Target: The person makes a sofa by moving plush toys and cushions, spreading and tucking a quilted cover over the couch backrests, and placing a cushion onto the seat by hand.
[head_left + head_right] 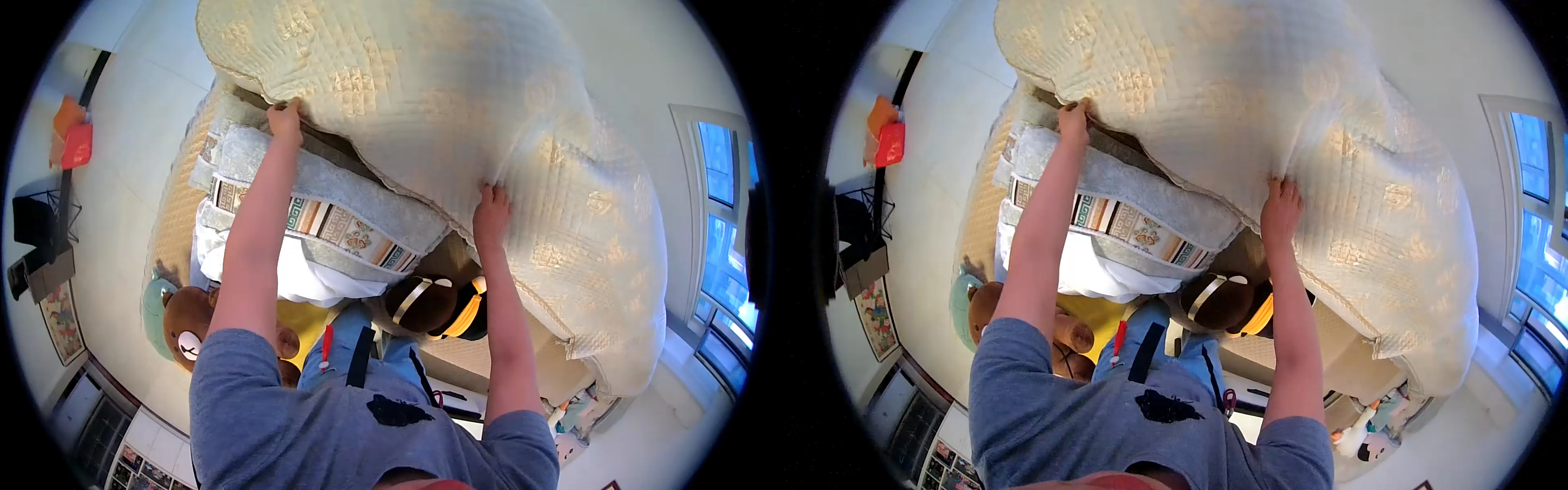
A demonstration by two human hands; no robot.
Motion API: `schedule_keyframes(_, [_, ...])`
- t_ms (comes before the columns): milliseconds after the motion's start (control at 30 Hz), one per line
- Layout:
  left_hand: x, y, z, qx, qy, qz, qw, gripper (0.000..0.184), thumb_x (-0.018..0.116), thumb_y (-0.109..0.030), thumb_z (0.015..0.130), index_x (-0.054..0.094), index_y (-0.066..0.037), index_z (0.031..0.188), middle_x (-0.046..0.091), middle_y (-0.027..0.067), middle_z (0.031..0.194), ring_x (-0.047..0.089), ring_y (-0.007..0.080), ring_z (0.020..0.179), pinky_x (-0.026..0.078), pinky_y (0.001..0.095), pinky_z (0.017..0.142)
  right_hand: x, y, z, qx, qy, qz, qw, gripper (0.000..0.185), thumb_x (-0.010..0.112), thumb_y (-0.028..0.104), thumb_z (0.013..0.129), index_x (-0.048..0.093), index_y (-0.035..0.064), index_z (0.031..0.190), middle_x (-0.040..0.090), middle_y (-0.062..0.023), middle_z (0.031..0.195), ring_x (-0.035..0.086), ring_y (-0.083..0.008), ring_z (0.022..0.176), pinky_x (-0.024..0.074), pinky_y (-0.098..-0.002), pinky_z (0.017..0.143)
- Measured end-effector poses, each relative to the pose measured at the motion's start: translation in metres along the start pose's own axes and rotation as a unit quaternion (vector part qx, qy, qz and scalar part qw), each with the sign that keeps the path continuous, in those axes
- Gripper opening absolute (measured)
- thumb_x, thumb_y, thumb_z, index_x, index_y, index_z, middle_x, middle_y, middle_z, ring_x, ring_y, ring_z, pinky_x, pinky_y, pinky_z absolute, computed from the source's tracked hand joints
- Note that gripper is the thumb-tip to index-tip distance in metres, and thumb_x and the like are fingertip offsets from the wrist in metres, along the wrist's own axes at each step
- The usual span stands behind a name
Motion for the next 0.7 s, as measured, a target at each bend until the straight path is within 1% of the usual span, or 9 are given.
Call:
schedule_keyframes(33, [0.003, -0.009, -0.005, 0.002, 0.004, 0.001, 1.000, 0.045, 0.062, -0.015, 0.074, 0.041, 0.005, 0.109, 0.055, 0.0178, 0.095, 0.054, 0.0248, 0.085, 0.043, 0.0331, 0.074, -0.013, 0.006, 0.013, 0.011, -0.026, -0.030, 0.999, 0.028, 0.053, 0.003, 0.070, 0.051, 0.0087, 0.098, 0.046, -0.0135, 0.105, 0.047, -0.0314, 0.095, 0.0374, -0.0434, 0.083])
schedule_keyframes(100, [0.003, -0.045, -0.023, 0.248, -0.189, 0.199, 0.929, 0.059, 0.061, -0.026, 0.076, 0.037, 0.006, 0.119, 0.041, 0.0233, 0.118, 0.041, 0.0327, 0.109, 0.034, 0.0381, 0.091, -0.034, 0.021, 0.030, -0.027, -0.128, -0.009, 0.991, 0.041, 0.054, 0.005, 0.072, 0.048, 0.0128, 0.111, 0.036, -0.0156, 0.121, 0.040, -0.0352, 0.108, 0.0315, -0.0457, 0.092])
schedule_keyframes(167, [0.012, -0.065, -0.037, 0.439, -0.081, 0.228, 0.865, 0.077, 0.062, -0.036, 0.073, 0.024, 0.004, 0.128, 0.028, 0.0263, 0.128, 0.028, 0.0371, 0.119, 0.024, 0.0409, 0.098, -0.036, 0.035, 0.049, -0.032, -0.058, 0.002, 0.998, 0.047, 0.049, 0.006, 0.076, 0.044, 0.0212, 0.121, 0.032, -0.0171, 0.126, 0.034, -0.0361, 0.116, 0.0339, -0.0474, 0.091])
schedule_keyframes(233, [0.034, -0.068, -0.065, 0.478, 0.078, 0.291, 0.825, 0.087, 0.068, -0.037, 0.068, 0.019, -0.005, 0.132, 0.012, 0.0294, 0.134, 0.019, 0.0434, 0.122, 0.026, 0.0440, 0.097, -0.014, 0.031, 0.052, -0.028, -0.039, -0.070, 0.996, 0.053, 0.047, 0.005, 0.077, 0.038, 0.0252, 0.125, 0.028, -0.0184, 0.129, 0.031, -0.0377, 0.118, 0.0348, -0.0479, 0.090])
schedule_keyframes(433, [0.070, -0.042, -0.065, 0.509, 0.107, 0.394, 0.758, 0.097, 0.073, -0.037, 0.061, 0.014, -0.016, 0.135, 0.006, 0.0331, 0.133, 0.016, 0.0537, 0.118, 0.031, 0.0488, 0.093, 0.010, 0.030, 0.063, -0.036, -0.067, -0.141, 0.987, 0.063, 0.046, 0.002, 0.078, 0.028, 0.0296, 0.131, 0.019, -0.0209, 0.135, 0.027, -0.0399, 0.121, 0.0379, -0.0491, 0.087])
schedule_keyframes(500, [0.065, -0.048, -0.071, 0.515, 0.096, 0.419, 0.742, 0.096, 0.073, -0.036, 0.061, 0.016, -0.012, 0.134, 0.007, 0.0360, 0.131, 0.019, 0.0467, 0.121, 0.026, 0.0479, 0.097, 0.011, 0.033, 0.059, -0.032, -0.070, -0.155, 0.985, 0.063, 0.046, 0.002, 0.077, 0.028, 0.0297, 0.131, 0.019, -0.0209, 0.135, 0.028, -0.0396, 0.121, 0.0383, -0.0489, 0.087])
schedule_keyframes(567, [0.052, -0.060, -0.084, 0.488, 0.096, 0.420, 0.759, 0.091, 0.070, -0.030, 0.063, 0.015, -0.018, 0.135, 0.010, 0.0132, 0.140, 0.038, 0.0345, 0.114, 0.041, 0.0347, 0.087, 0.009, 0.033, 0.054, -0.021, -0.080, -0.164, 0.983, 0.064, 0.048, 0.003, 0.076, 0.028, 0.0279, 0.131, 0.018, -0.0204, 0.135, 0.025, -0.0387, 0.123, 0.0354, -0.0491, 0.090])
schedule_keyframes(600, [0.041, -0.048, -0.071, 0.509, 0.154, 0.397, 0.748, 0.092, 0.071, -0.035, 0.064, 0.017, -0.013, 0.134, 0.013, 0.0288, 0.134, 0.029, 0.0413, 0.119, 0.028, 0.0494, 0.095, 0.003, 0.037, 0.050, -0.023, -0.082, -0.162, 0.983, 0.064, 0.048, 0.003, 0.076, 0.028, 0.0279, 0.131, 0.018, -0.0204, 0.135, 0.025, -0.0387, 0.123, 0.0354, -0.0491, 0.090])
schedule_keyframes(700, [0.005, -0.003, -0.069, 0.426, 0.258, 0.482, 0.720, 0.082, 0.060, -0.050, 0.070, 0.019, -0.018, 0.134, 0.028, 0.0191, 0.132, 0.034, 0.0326, 0.119, 0.030, 0.0492, 0.093, -0.014, 0.046, 0.027, 0.006, -0.012, -0.075, 0.997, 0.066, 0.052, 0.007, 0.074, 0.027, 0.0255, 0.132, 0.017, -0.0190, 0.136, 0.022, -0.0377, 0.124, 0.0322, -0.0487, 0.092])
Point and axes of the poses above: each hand's wrist, its own z-axis towards the middle knuckle, its own x-axis out of the palm, y = z × x, the point moved 3 cm from there along z, towards the middle knuckle
